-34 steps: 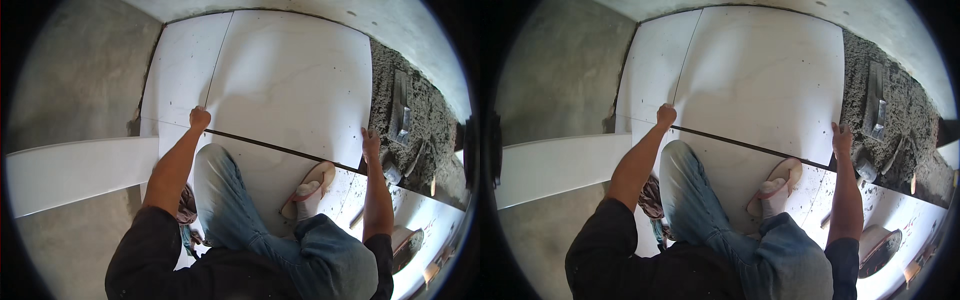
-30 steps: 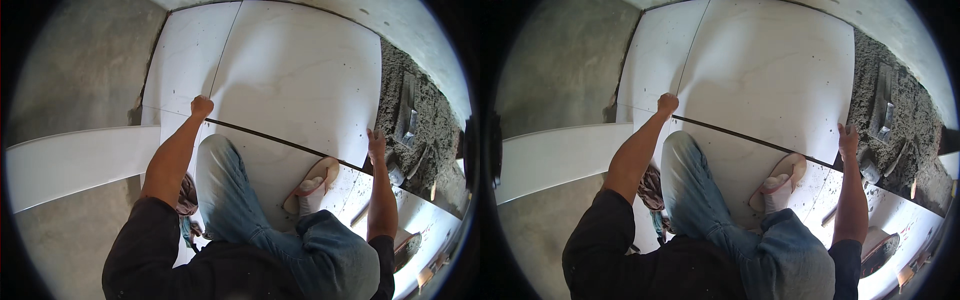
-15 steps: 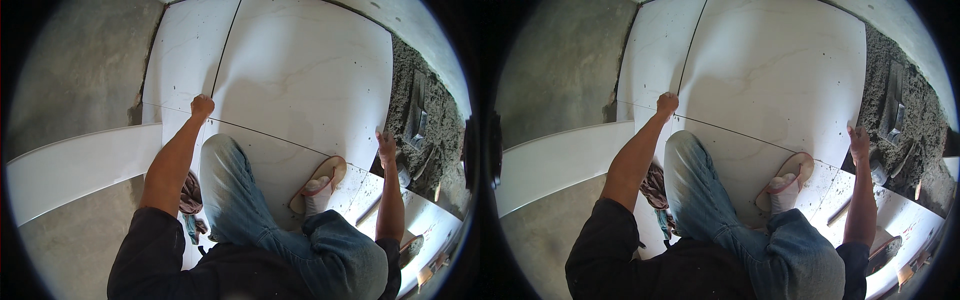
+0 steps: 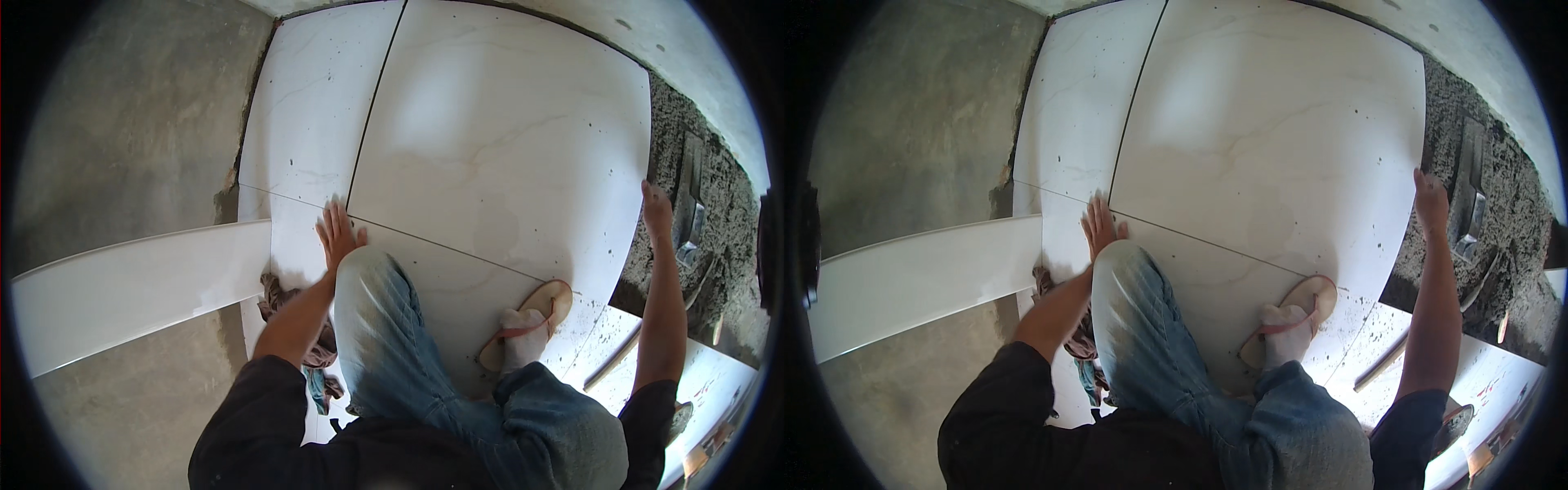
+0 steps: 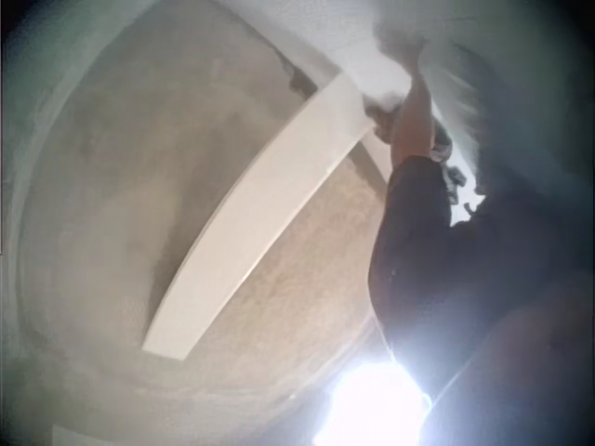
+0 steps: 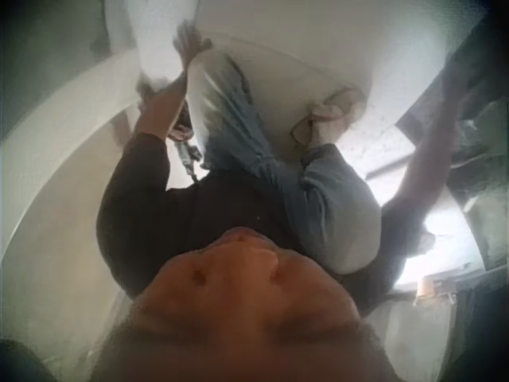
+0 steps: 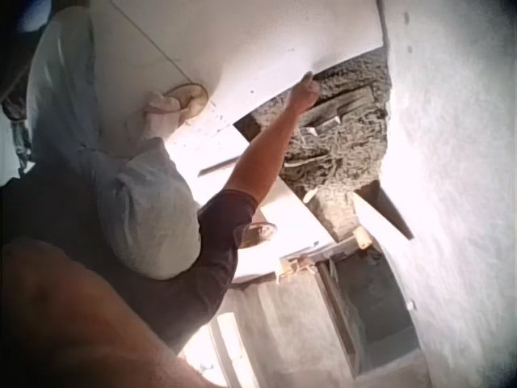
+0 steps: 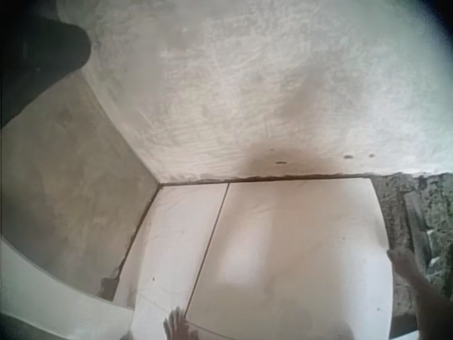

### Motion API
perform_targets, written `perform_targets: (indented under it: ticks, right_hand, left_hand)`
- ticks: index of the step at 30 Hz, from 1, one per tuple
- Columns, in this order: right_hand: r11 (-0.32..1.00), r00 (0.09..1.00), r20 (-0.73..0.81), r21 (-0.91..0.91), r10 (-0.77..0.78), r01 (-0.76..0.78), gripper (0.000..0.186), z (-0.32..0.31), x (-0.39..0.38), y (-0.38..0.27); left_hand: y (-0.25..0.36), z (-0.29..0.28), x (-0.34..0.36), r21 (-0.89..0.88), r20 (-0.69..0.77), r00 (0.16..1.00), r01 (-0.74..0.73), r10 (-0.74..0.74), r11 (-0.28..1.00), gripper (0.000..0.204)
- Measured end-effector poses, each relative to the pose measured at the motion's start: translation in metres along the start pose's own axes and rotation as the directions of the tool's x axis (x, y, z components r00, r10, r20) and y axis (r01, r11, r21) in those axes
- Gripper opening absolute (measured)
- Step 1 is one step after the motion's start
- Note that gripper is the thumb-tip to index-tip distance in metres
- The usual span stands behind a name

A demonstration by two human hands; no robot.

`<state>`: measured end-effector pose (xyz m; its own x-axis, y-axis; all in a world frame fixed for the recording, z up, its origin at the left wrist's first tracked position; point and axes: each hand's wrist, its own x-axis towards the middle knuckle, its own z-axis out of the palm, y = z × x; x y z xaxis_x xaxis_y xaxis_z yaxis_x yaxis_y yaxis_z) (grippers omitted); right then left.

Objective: The person smooths a bed of mortar using a trowel, positions a large floor tile, and taps it into place with a rubber mallet. They then scoop additional mortar from a bucket to continue the tiling process.

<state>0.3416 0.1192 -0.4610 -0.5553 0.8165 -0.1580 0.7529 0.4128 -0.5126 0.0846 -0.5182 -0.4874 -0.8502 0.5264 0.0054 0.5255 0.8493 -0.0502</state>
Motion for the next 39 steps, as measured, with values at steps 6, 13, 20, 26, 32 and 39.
perform_targets:
  ticks: [6,13,20,26,32,39]
  right_hand:
    - [0.909,0.929,-0.142,-0.202,0.341,-0.364,0.079,0.033,0.095,-0.032]
    - [0.860,0.891,-0.240,-0.256,0.386,-0.442,0.075,0.048,0.098,-0.039]
    - [0.894,0.912,-0.136,-0.189,0.386,-0.406,0.065,0.040,0.073,-0.088]
    - [0.945,0.969,-0.042,-0.213,0.244,-0.247,0.055,0.026,0.078,-0.049]
    - [0.999,0.959,-0.283,-0.017,0.031,-0.037,0.039,-0.004,-0.024,-0.057]
    - [0.834,0.795,-0.508,-0.236,0.331,-0.498,0.067,-0.055,-0.248,0.067]
  left_hand:
    - [0.025,-0.008,0.014,-0.184,0.193,0.976,0.142,-0.106,0.973,0.083]
    - [0.063,-0.022,0.063,-0.441,0.072,0.997,0.061,-0.032,0.895,0.074]
    - [0.068,-0.022,0.077,-0.191,0.242,0.970,0.009,0.039,0.982,0.081]
    - [0.169,-0.020,0.213,-0.013,0.103,0.994,-0.044,0.045,0.999,0.077]
    - [0.221,-0.013,0.274,-0.063,0.007,0.995,-0.101,0.102,0.993,0.068]
    - [0.338,-0.043,0.098,-0.084,0.098,0.831,-0.542,0.548,0.836,0.067]
